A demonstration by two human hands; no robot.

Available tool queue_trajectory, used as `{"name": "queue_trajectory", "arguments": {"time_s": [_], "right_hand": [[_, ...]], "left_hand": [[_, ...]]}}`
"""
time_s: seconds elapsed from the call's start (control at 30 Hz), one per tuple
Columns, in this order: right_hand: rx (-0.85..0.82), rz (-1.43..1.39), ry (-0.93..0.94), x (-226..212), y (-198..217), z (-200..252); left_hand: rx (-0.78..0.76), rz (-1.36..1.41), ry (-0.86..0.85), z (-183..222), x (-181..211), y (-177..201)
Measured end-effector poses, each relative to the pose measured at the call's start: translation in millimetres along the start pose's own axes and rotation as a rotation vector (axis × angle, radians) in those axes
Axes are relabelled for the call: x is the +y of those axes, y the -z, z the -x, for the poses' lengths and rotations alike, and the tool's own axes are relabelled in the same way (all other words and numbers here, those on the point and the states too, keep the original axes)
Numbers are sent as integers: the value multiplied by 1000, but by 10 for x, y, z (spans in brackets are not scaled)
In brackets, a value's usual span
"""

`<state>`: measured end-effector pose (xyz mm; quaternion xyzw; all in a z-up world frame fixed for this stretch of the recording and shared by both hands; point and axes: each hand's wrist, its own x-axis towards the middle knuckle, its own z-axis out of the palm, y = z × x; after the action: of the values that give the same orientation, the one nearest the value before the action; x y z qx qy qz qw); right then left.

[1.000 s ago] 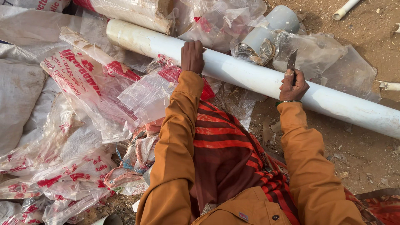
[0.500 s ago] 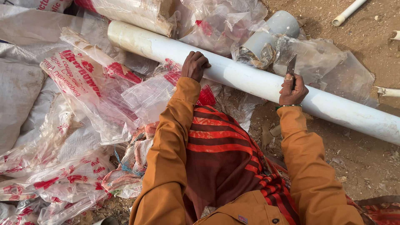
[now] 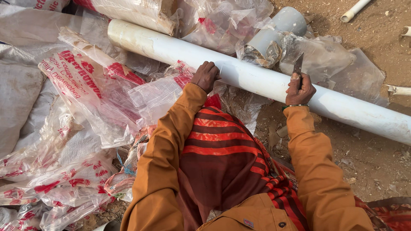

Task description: The person removes plastic packaging and red tape from long white PVC pipes using their hands and a small knife.

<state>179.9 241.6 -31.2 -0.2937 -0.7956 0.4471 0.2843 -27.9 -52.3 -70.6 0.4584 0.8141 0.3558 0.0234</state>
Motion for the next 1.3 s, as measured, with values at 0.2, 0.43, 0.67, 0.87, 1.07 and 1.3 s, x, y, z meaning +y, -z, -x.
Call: {"name": "queue_trajectory", "arguments": {"time_s": [0.2, 0.43, 0.67, 0.87, 1.07, 1.3], "right_hand": [[-2, -6, 12, -40, -12, -3], [17, -45, -7, -38, 10, -14], [3, -75, -16, -43, 52, -64], [7, -94, -49, -35, 59, -12], [36, -60, -6, -36, 34, 13], [46, 45, -112, -140, 10, -45]], "left_hand": [[209, 445, 271, -93, 27, -232], [66, 1085, 841, -417, 336, -797], [-413, 567, 410, -127, 1952, -1245], [63, -119, 620, -450, 668, -471], [-256, -279, 530, -367, 280, -858], [-367, -79, 610, -257, 388, -788]]}}
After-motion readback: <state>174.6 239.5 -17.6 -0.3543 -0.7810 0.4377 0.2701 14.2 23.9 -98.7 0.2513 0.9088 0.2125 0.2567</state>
